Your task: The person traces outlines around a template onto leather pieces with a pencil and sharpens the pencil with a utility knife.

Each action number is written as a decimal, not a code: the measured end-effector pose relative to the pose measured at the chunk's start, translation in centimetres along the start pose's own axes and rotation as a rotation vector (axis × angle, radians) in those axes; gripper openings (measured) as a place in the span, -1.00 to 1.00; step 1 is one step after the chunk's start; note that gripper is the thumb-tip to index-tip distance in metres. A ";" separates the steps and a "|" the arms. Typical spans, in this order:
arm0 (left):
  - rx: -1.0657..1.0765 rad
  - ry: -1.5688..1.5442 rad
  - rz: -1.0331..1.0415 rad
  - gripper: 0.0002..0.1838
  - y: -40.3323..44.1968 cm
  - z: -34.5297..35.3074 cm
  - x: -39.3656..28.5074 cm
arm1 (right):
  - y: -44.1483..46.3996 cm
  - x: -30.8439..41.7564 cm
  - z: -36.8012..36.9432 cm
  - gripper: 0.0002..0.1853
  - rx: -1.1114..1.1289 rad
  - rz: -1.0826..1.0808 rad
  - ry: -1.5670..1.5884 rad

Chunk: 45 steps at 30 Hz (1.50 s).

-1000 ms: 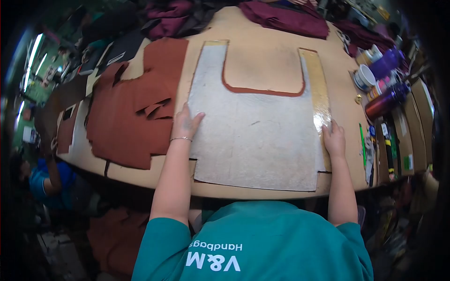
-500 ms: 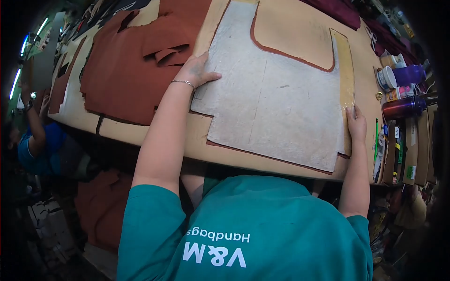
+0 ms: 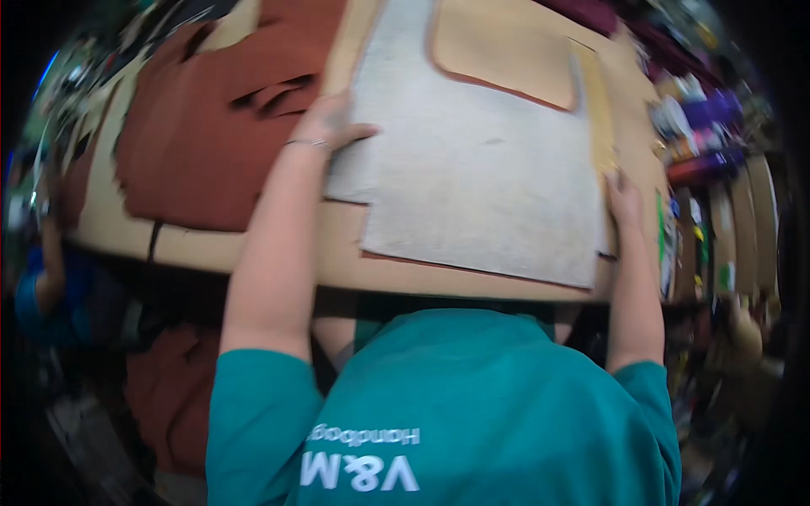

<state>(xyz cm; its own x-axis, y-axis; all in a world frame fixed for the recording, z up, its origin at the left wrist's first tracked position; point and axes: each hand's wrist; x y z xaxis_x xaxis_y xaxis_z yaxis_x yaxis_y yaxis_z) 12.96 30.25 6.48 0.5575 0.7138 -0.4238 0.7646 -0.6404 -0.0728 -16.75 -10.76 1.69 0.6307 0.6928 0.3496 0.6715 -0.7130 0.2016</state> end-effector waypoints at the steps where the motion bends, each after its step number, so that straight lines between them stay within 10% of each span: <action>1: 0.025 0.071 0.041 -0.32 0.9 0.8 1.2 | 0.0 0.1 0.2 -0.42 0.020 0.066 -0.045; 7: 0.045 -0.212 0.185 -0.27 1.9 1.8 2.8 | -1.6 3.6 -1.7 -0.42 0.055 0.231 -0.046; 32: -0.051 0.346 -0.026 -0.29 0.4 0.8 -1.2 | -3.1 3.2 -2.4 -0.46 -0.014 0.220 0.063; 38: -0.422 0.185 0.400 -0.60 -8.2 3.2 -5.8 | -5.8 -5.7 -8.7 -0.68 -0.263 0.094 0.599; 45: -0.400 0.187 0.281 -0.58 -17.6 7.3 -6.3 | -8.6 -18.8 -19.3 -0.83 -0.564 0.413 0.298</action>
<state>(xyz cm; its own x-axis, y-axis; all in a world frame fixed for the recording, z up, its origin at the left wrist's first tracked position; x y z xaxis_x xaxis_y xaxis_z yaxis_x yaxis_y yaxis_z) -6.33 34.95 3.80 0.7794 0.5918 -0.2059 0.6203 -0.6824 0.3868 -41.90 -19.76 11.04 0.6019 0.3564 0.7146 0.0525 -0.9106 0.4099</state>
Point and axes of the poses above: each hand's wrist, its own y-axis towards the middle knuckle, its own z-axis out of the palm, x = y × z, and after that the axes turned 4 degrees about y, right-handed
